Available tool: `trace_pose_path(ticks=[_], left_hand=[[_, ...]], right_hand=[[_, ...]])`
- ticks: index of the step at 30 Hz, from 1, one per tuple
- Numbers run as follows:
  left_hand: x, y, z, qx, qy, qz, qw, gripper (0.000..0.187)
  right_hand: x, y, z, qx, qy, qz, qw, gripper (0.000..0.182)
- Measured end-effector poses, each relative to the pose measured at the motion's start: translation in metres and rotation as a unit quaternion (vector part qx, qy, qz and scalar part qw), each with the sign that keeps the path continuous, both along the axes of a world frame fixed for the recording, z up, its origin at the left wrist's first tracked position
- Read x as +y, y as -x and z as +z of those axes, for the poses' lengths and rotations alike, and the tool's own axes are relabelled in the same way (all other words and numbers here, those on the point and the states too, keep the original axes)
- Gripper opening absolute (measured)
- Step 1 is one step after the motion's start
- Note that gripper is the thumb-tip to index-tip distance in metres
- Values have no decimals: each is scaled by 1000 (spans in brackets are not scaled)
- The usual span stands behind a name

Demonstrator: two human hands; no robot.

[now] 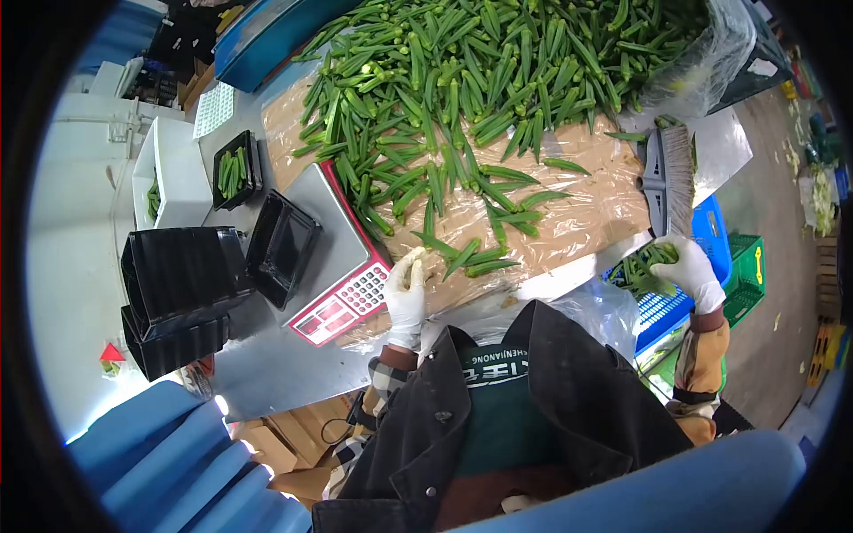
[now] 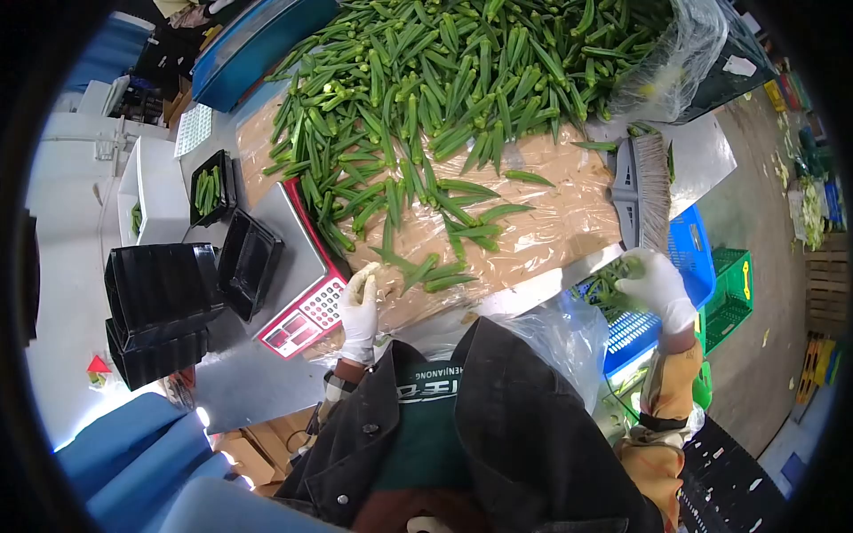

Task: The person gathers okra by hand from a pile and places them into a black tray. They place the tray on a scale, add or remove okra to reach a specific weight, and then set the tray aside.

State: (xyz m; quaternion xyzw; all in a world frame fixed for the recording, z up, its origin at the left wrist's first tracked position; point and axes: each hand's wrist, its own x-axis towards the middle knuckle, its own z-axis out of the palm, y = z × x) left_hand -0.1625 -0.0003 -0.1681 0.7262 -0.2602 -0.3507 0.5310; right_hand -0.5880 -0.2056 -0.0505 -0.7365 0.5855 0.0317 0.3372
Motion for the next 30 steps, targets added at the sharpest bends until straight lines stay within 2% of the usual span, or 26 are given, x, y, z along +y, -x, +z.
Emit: trace_pose_path(ticks=[1, 2, 4, 5, 6, 7, 9, 11, 12, 15, 17, 18, 19, 20, 21, 22, 23, 25, 27, 29, 30], left_hand=[[-3, -1, 3, 9, -5, 2, 1000, 24], [-4, -2, 0, -28, 6, -14, 999, 24], [-9, 0, -6, 11, 10, -17, 1000, 24], [-11, 3, -8, 29, 10, -17, 999, 23], [-14, 5, -8, -13, 10, -30, 999, 23], [-14, 7, -9, -36, 10, -50, 998, 24], [-15, 11, -8, -82, 9, -88, 993, 27], [-15, 16, 0, -44, 4, -68, 997, 26], [-15, 18, 4, -19, -3, -53, 998, 25], [-12, 7, 5, -9, -2, -34, 999, 24], [-11, -4, 2, 11, -9, -7, 1000, 24], [-14, -12, 7, -18, 7, -22, 1000, 25], [-17, -18, 16, 9, 14, -10, 1000, 26], [-21, -25, 16, 1, 35, -7, 999, 26], [-27, -34, 15, -8, 55, -4, 998, 27], [-36, -39, 25, -16, 46, -5, 999, 26], [-44, -49, 20, -23, 47, -1, 999, 26], [-62, -64, 11, -40, 46, 1, 998, 26], [-87, -61, 12, -210, 46, -20, 976, 33], [-107, -68, -13, -392, 35, -70, 917, 41], [-116, -67, -20, -436, 9, -91, 895, 48]], right_hand=[[-2, -4, -5, -29, 15, -14, 999, 28], [-7, -12, -12, -58, 29, -29, 997, 28], [-20, -42, -47, -114, 53, -36, 991, 25], [-24, -77, -52, -160, 74, -17, 984, 23], [-31, -107, -77, -238, 93, -8, 967, 25], [-36, -141, -96, -246, 94, 6, 965, 26], [-43, -203, -127, -123, 161, 48, 978, 27], [-51, -238, -160, -128, 236, 96, 959, 29], [-58, -244, -166, -85, 214, 117, 966, 30], [-65, -224, -140, -86, 168, 105, 976, 27], [-61, -166, -111, -213, 78, 76, 971, 26], [-54, -136, -74, -289, -9, 79, 954, 16], [-52, -100, -43, -170, -106, 90, 975, 20], [-48, -70, -23, -118, -165, 75, 976, 18], [-40, -45, -18, -83, -126, 51, 987, 20], [-36, -19, -24, -97, -114, 5, 989, 26], [-37, -10, -23, -27, -71, 15, 997, 29], [-46, -17, -36, -80, -103, -100, 986, 29], [-59, -34, -94, -186, 76, -64, 978, 27], [-72, -81, -129, -177, 198, -40, 963, 29], [-73, -106, -137, -137, 227, -16, 964, 33]])
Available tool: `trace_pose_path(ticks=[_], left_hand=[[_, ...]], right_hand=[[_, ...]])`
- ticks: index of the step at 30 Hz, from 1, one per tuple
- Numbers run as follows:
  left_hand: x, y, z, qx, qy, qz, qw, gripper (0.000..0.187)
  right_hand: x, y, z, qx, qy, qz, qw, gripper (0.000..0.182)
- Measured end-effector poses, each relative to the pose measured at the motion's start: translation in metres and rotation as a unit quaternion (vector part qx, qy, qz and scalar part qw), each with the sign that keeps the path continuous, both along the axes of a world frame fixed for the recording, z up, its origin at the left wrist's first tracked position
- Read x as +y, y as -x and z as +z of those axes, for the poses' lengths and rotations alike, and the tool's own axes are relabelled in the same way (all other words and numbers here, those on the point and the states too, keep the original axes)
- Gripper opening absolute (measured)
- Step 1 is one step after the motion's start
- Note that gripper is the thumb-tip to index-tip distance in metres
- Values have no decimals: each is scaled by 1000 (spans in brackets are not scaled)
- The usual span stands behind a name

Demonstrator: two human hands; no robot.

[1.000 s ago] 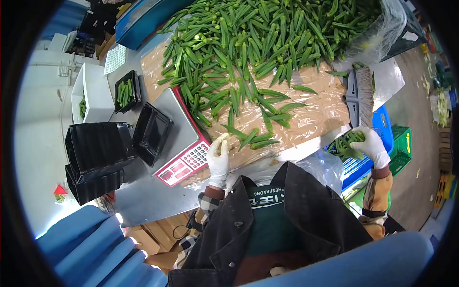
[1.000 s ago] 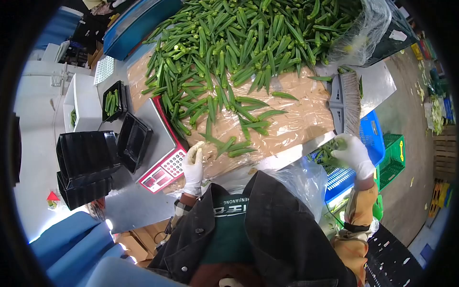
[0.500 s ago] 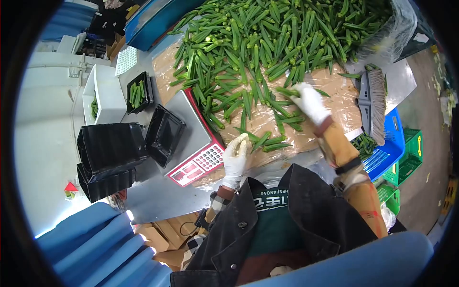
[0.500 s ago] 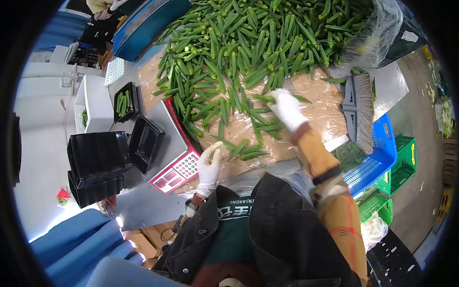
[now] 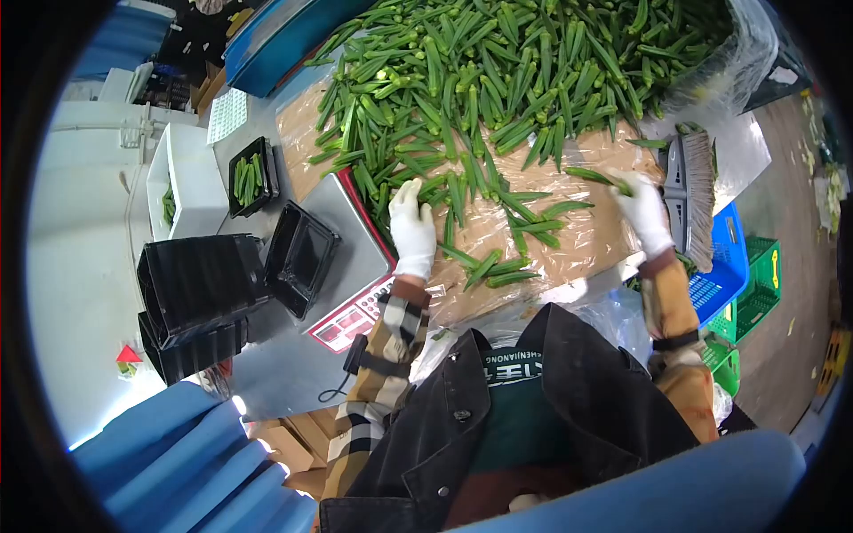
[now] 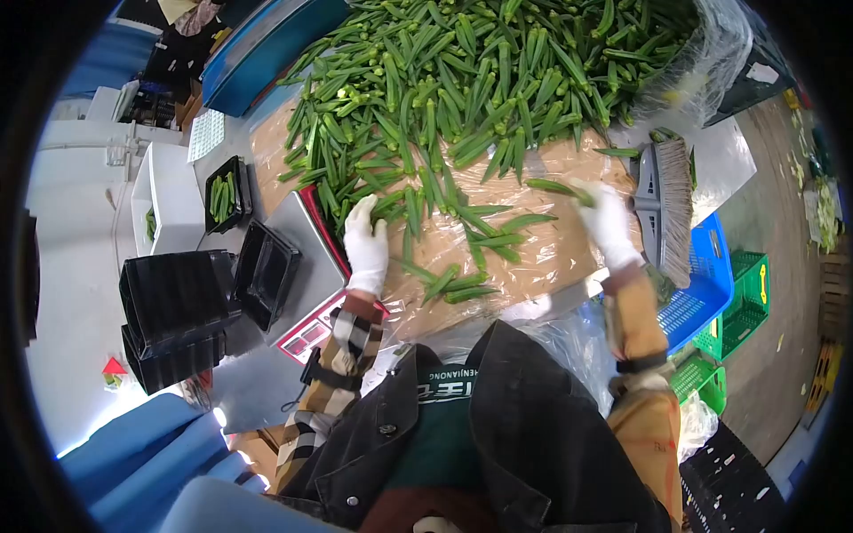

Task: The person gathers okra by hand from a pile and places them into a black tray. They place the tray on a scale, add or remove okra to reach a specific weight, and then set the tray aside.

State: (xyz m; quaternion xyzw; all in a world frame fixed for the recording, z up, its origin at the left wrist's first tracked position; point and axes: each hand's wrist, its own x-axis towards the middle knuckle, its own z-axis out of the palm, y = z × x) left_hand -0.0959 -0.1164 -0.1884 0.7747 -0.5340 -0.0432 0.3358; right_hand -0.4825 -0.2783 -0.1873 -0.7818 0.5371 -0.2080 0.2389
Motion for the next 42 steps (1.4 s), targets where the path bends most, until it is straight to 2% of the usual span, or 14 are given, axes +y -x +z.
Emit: trace_pose_path(ticks=[2, 5, 7, 10, 13, 18, 21, 22, 25, 30, 33, 35, 39, 42], left_hand=[[-9, 0, -18, -94, -80, -18, 992, 56], [-16, -5, -18, -125, -187, -13, 974, 54], [-10, -13, -19, -103, -94, -19, 990, 47], [-10, -8, 0, 52, -72, 41, 995, 38], [-27, 4, -2, 71, -51, -5, 996, 34], [-44, 26, -15, 30, -198, 47, 979, 39], [-34, 4, -13, 137, -149, -27, 979, 32], [-29, 4, -4, 235, -120, 26, 964, 25], [-20, -12, 12, 382, -134, 92, 910, 25], [-24, 13, -2, 131, -151, 65, 978, 28], [-23, 31, -8, -6, -287, 96, 953, 35], [-16, 33, 1, -2, -264, 119, 957, 40], [9, 21, 13, 33, -308, 110, 945, 44], [9, 20, 1, 50, -332, 72, 939, 42]], right_hand=[[-3, -34, -11, 68, 32, 32, 997, 40], [-6, -44, -24, 107, 24, 35, 993, 39], [-7, -40, -26, 66, -3, 25, 997, 37], [11, -46, 11, 32, -71, 61, 995, 34], [33, -60, -7, 35, 53, 177, 982, 33], [34, -74, -6, 134, 5, 215, 967, 34], [34, -60, 19, 21, -107, 106, 988, 34], [30, -54, 24, -17, -191, 73, 979, 32], [33, -52, 24, -120, -216, 32, 968, 33], [52, -120, 14, -44, -75, 103, 991, 33], [57, -152, -27, -20, 30, 146, 989, 30], [52, -157, -24, 17, 24, 157, 987, 28], [39, -129, 11, -29, -107, 103, 988, 30], [25, -118, 14, 59, -136, 49, 988, 36]])
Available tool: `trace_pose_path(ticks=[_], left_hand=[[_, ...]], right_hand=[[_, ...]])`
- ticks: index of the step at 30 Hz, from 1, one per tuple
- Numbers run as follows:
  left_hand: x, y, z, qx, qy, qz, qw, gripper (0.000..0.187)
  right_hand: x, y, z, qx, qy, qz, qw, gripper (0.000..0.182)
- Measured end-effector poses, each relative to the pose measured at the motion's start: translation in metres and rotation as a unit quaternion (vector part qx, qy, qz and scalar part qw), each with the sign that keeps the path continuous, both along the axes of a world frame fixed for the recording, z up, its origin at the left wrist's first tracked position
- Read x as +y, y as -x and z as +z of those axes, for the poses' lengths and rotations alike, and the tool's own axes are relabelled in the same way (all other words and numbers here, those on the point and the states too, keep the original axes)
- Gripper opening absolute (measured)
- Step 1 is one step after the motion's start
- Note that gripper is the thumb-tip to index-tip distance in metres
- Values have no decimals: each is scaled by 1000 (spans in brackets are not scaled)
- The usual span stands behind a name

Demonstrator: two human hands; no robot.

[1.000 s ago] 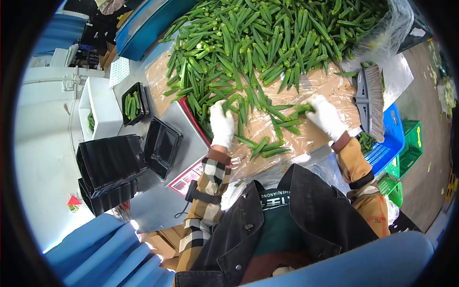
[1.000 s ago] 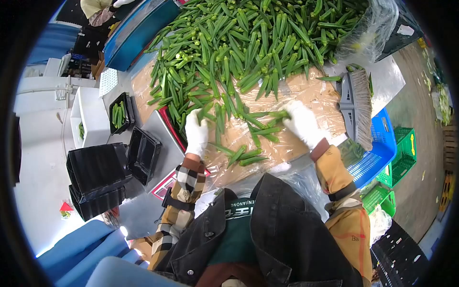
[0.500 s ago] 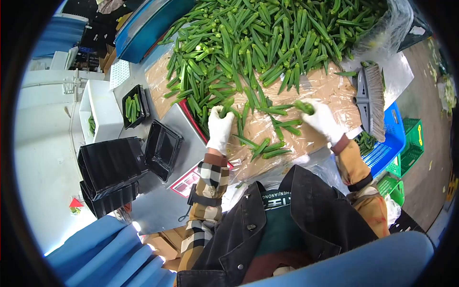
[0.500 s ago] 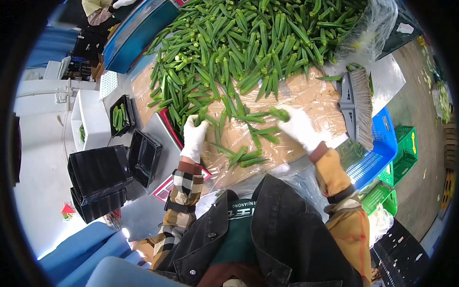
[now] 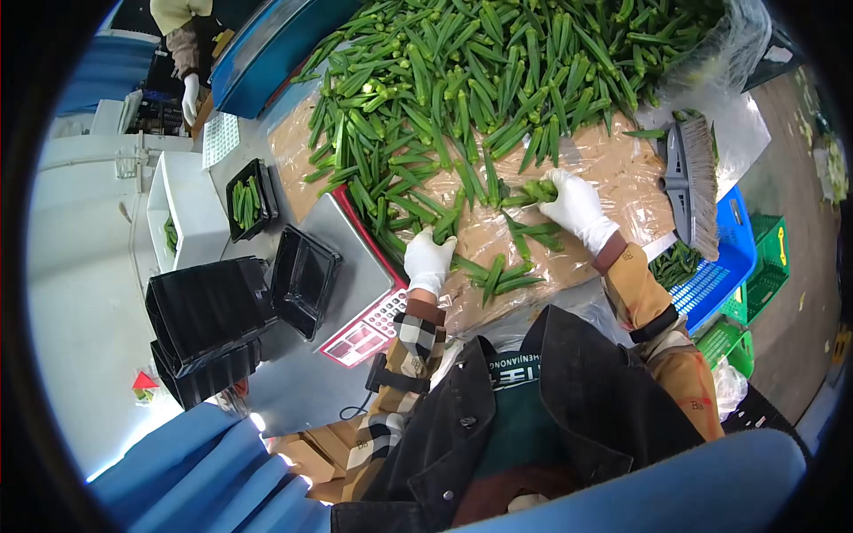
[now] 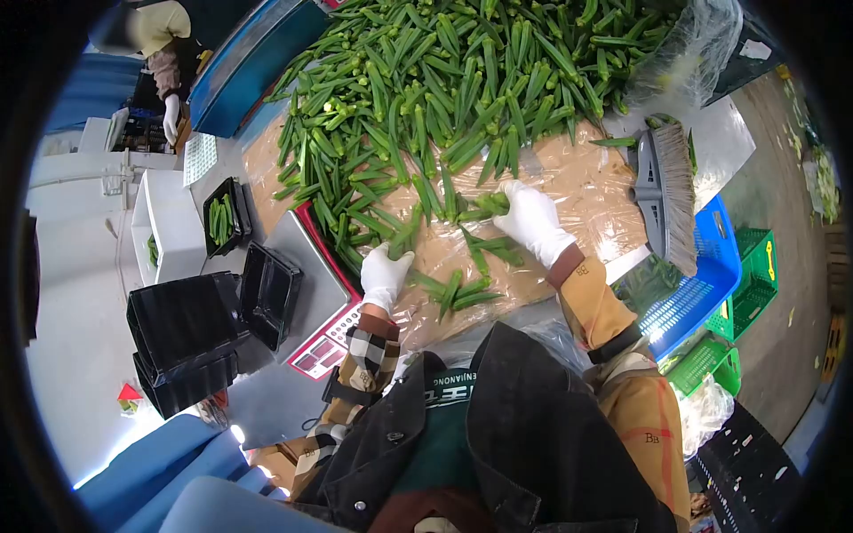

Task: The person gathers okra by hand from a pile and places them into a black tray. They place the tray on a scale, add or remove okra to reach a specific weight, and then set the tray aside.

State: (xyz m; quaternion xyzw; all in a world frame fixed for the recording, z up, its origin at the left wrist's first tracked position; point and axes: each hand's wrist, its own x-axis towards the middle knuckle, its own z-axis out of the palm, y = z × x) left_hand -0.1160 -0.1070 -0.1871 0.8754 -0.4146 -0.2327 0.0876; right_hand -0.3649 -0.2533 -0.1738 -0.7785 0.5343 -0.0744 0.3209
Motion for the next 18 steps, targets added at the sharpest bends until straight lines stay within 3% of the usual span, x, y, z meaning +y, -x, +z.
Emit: trace_pose_path(ticks=[3, 4, 5, 7, 9, 11, 12, 15, 17, 18], left_hand=[[-9, 6, 14, 17, 43, 4, 999, 47], [-8, 4, 4, -8, 121, 0, 993, 42], [-11, -1, 2, 25, 197, -10, 980, 37], [-23, -6, 20, 186, 230, 55, 954, 32], [-34, -14, 28, 254, 264, 84, 927, 37], [-43, -18, 26, 172, 250, 51, 951, 42], [-47, -15, 25, 142, 227, 48, 962, 43], [-56, 11, 23, 48, 171, 26, 984, 42], [-55, 18, -2, -26, 32, -2, 999, 40], [-54, 17, -18, -48, 42, -38, 997, 41]], right_hand=[[5, -5, -28, -10, 131, 123, 984, 36], [7, -6, -31, 5, 169, 145, 975, 36], [7, -5, -34, 8, 171, 136, 976, 36], [5, -7, -42, 11, 174, 120, 977, 36], [1, -4, -21, 12, 92, 107, 990, 38], [3, 4, 1, -19, 11, 56, 998, 39], [-3, 12, 10, -45, -92, 41, 994, 41], [4, 35, 10, -188, -211, -64, 957, 41], [12, 40, 8, -186, -201, -84, 958, 45], [18, 41, -2, -182, -190, -82, 961, 46]])
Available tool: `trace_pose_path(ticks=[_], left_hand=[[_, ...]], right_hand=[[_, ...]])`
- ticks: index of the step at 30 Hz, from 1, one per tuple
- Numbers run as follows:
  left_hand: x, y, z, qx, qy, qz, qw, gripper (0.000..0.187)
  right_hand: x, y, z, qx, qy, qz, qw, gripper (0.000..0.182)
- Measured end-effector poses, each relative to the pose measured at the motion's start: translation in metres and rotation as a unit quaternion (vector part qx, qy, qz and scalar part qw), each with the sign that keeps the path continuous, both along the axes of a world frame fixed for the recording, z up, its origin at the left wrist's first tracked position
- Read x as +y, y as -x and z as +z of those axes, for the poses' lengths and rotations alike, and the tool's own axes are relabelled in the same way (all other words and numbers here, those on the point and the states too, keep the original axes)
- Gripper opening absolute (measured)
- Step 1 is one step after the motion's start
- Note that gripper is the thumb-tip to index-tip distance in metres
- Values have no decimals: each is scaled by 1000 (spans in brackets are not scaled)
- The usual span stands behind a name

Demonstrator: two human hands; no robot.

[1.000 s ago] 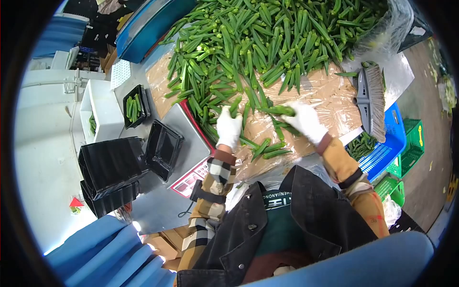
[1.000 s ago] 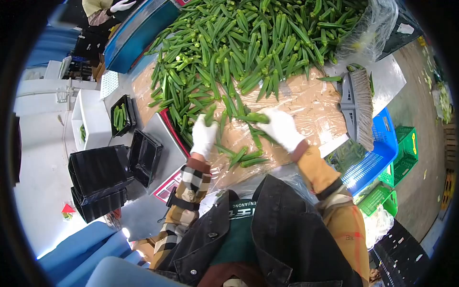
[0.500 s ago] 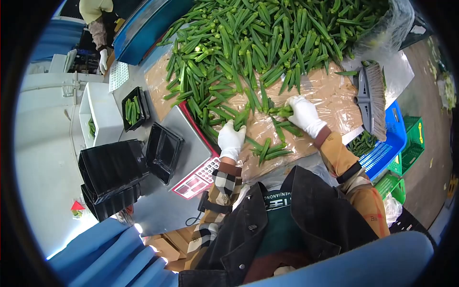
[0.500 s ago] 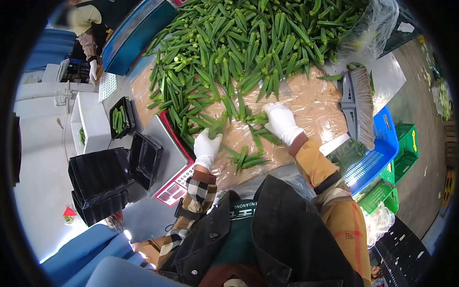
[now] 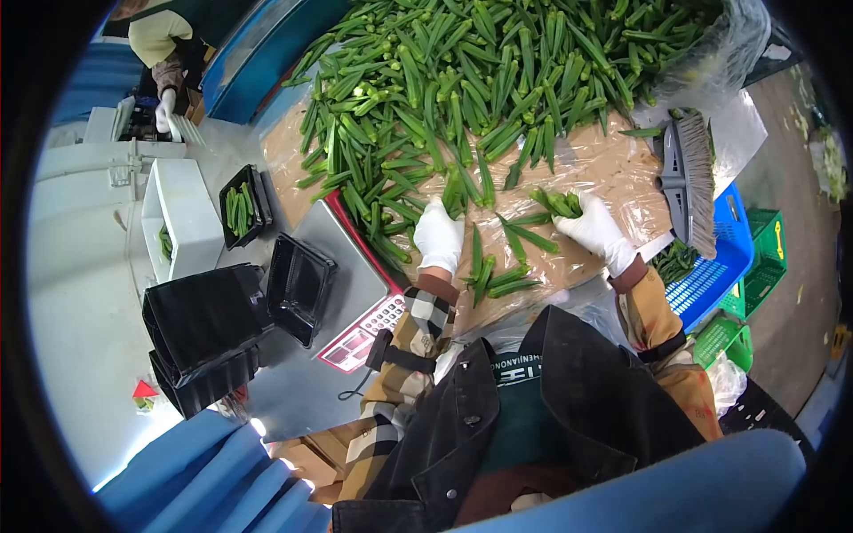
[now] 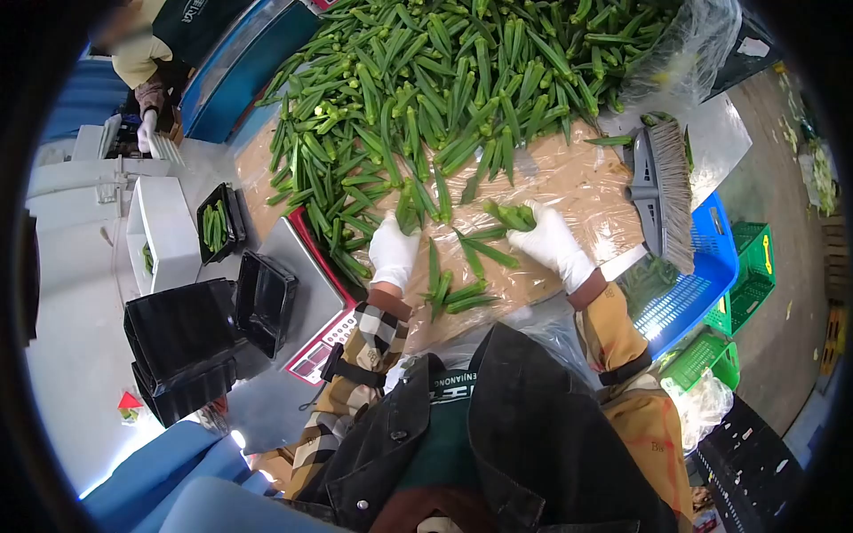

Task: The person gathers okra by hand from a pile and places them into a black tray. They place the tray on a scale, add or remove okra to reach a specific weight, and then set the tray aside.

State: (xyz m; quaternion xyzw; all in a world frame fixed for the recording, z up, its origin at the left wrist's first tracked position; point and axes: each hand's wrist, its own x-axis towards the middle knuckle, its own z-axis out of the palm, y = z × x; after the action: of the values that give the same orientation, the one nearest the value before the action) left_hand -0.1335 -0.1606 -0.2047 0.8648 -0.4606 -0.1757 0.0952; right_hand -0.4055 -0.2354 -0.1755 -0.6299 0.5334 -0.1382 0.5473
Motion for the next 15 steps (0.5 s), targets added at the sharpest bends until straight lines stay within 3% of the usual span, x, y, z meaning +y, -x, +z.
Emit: trace_pose_path(ticks=[4, 8, 11, 12, 15], left_hand=[[10, -5, 13, 64, 92, -39, 993, 41], [35, -8, 39, 234, 117, -9, 965, 42], [55, 15, 59, 114, -30, -88, 989, 46], [64, 24, 50, 78, -26, -129, 988, 47], [74, 54, 31, -17, -67, -192, 979, 45]], right_hand=[[23, -16, 2, 109, 180, 83, 974, 47], [32, -35, -12, 150, 351, 189, 905, 51], [39, -52, -1, 274, 344, 246, 864, 51], [41, -55, 2, 329, 326, 269, 844, 51], [37, -48, -12, 278, 335, 213, 874, 48]])
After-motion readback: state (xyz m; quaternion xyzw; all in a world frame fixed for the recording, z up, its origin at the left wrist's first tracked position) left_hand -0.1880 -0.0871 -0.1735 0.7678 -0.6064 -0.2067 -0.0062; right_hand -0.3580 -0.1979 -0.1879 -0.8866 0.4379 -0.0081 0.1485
